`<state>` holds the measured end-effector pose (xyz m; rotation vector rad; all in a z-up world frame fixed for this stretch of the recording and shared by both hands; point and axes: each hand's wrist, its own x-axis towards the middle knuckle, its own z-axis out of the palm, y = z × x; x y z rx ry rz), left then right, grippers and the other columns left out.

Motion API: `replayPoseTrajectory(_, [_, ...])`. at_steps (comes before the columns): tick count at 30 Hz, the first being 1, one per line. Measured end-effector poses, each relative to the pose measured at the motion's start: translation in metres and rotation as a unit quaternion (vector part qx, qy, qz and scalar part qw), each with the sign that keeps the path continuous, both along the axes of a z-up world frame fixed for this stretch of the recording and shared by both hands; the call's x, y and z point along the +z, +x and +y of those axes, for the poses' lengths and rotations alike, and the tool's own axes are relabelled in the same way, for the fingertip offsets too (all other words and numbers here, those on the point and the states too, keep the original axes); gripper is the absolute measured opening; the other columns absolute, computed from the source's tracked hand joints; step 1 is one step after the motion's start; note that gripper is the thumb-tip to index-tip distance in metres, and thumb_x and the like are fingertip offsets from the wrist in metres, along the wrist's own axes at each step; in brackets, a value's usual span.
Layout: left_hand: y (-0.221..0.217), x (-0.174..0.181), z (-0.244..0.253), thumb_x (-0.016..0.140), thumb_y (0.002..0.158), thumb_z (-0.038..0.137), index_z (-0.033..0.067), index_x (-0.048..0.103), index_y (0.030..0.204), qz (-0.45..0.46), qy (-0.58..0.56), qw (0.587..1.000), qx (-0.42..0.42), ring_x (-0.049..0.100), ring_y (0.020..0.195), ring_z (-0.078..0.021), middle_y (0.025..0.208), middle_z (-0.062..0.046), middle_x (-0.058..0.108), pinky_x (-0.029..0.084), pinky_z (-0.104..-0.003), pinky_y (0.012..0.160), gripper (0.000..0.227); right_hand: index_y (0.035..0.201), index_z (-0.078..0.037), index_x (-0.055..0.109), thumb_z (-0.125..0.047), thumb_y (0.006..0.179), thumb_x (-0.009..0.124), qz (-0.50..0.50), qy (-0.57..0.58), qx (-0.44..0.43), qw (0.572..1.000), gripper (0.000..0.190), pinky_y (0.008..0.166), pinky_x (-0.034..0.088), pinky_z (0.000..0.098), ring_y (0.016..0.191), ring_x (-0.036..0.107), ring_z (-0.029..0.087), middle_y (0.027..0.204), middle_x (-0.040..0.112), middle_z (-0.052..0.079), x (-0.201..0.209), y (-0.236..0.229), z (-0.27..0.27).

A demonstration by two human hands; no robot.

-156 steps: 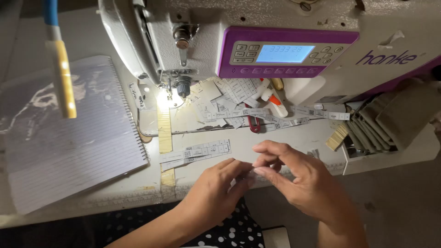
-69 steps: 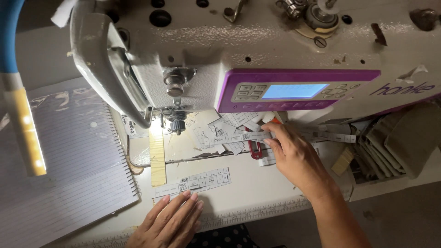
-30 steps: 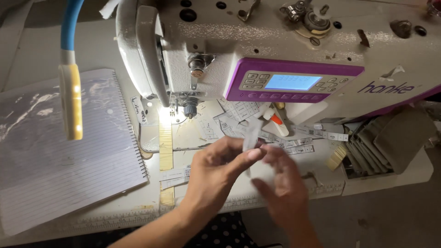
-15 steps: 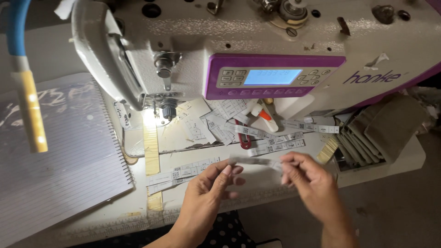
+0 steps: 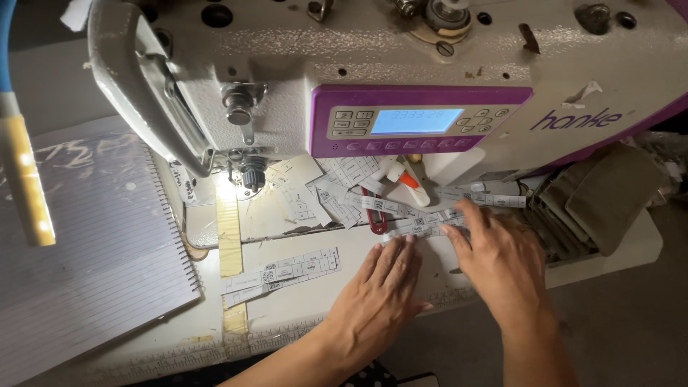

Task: Sorting and arranging garment labels on a sewing machine table

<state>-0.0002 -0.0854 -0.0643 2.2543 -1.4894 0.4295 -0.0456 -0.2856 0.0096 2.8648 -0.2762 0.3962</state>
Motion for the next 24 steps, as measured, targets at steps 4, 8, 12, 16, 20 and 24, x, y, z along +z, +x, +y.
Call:
replayPoseTrajectory(4, [0.001, -0.006, -0.003, 0.052, 0.101, 0.058, -0.0033, 0.052, 0.147, -0.048, -0.001, 0.999, 0.014, 0.046, 0.143, -0.0391, 0.156, -0.026, 0.046, 0.037, -0.050, 0.120, 0.077, 0.122, -0.010, 0.066, -0.016, 0.097, 0.074, -0.046, 0.063, 0.084, 0.993, 0.027, 0.062, 0.059, 0.0308, 0.070, 0.069, 0.018, 0.084, 0.073, 0.007, -0.007, 0.023, 0.010])
replayPoseTrajectory(8, [0.003, -0.007, 0.000, 0.051, 0.104, 0.055, -0.0036, 0.056, 0.142, -0.060, -0.023, 0.998, 0.010, 0.048, 0.143, -0.0388, 0.152, -0.026, 0.051, 0.036, -0.049, 0.121, 0.070, 0.121, -0.002, 0.061, -0.009, 0.088, 0.076, -0.039, 0.213, 0.222, 0.951, 0.037, 0.109, 0.051, 0.0381, 0.108, 0.067, 0.025, 0.111, 0.069, 0.013, -0.018, 0.047, 0.024])
replayPoseTrajectory(12, [0.005, -0.002, 0.004, 0.054, 0.104, 0.050, -0.0024, 0.064, 0.134, -0.041, -0.043, 0.998, -0.003, 0.051, 0.140, -0.0393, 0.145, -0.025, 0.057, 0.038, -0.050, 0.119, 0.062, 0.117, -0.004, 0.062, -0.006, 0.093, 0.071, -0.059, 0.251, 0.239, 0.936, 0.025, 0.102, 0.049, 0.0415, 0.108, 0.063, 0.026, 0.107, 0.067, 0.008, -0.016, 0.061, 0.032])
replayPoseTrajectory(16, [0.004, -0.004, 0.004, 0.052, 0.104, 0.051, -0.0020, 0.063, 0.136, -0.049, -0.035, 0.998, 0.005, 0.050, 0.142, -0.0392, 0.148, -0.026, 0.056, 0.037, -0.049, 0.120, 0.063, 0.120, -0.009, 0.061, -0.010, 0.092, 0.072, -0.041, 0.295, 0.202, 0.933, 0.030, 0.099, 0.049, 0.0402, 0.112, 0.066, 0.023, 0.117, 0.068, 0.003, -0.012, 0.062, 0.028])
replayPoseTrajectory(20, [0.004, -0.003, 0.004, 0.052, 0.104, 0.052, -0.0047, 0.056, 0.144, -0.049, -0.020, 0.999, 0.009, 0.048, 0.143, -0.0392, 0.156, -0.026, 0.046, 0.038, -0.049, 0.120, 0.070, 0.120, -0.002, 0.060, -0.005, 0.092, 0.073, -0.058, 0.265, 0.273, 0.923, 0.030, 0.099, 0.056, 0.0343, 0.102, 0.069, 0.023, 0.110, 0.069, 0.011, 0.021, 0.054, 0.024])
replayPoseTrajectory(24, [0.003, -0.005, 0.004, 0.052, 0.103, 0.054, -0.0027, 0.057, 0.142, -0.043, -0.012, 0.999, 0.016, 0.046, 0.145, -0.0392, 0.159, -0.027, 0.042, 0.037, -0.050, 0.121, 0.070, 0.120, -0.003, 0.066, -0.009, 0.096, 0.071, -0.082, 0.284, 0.238, 0.925, 0.025, 0.097, 0.056, 0.0297, 0.102, 0.072, 0.017, 0.114, 0.073, 0.007, 0.046, 0.036, 0.019])
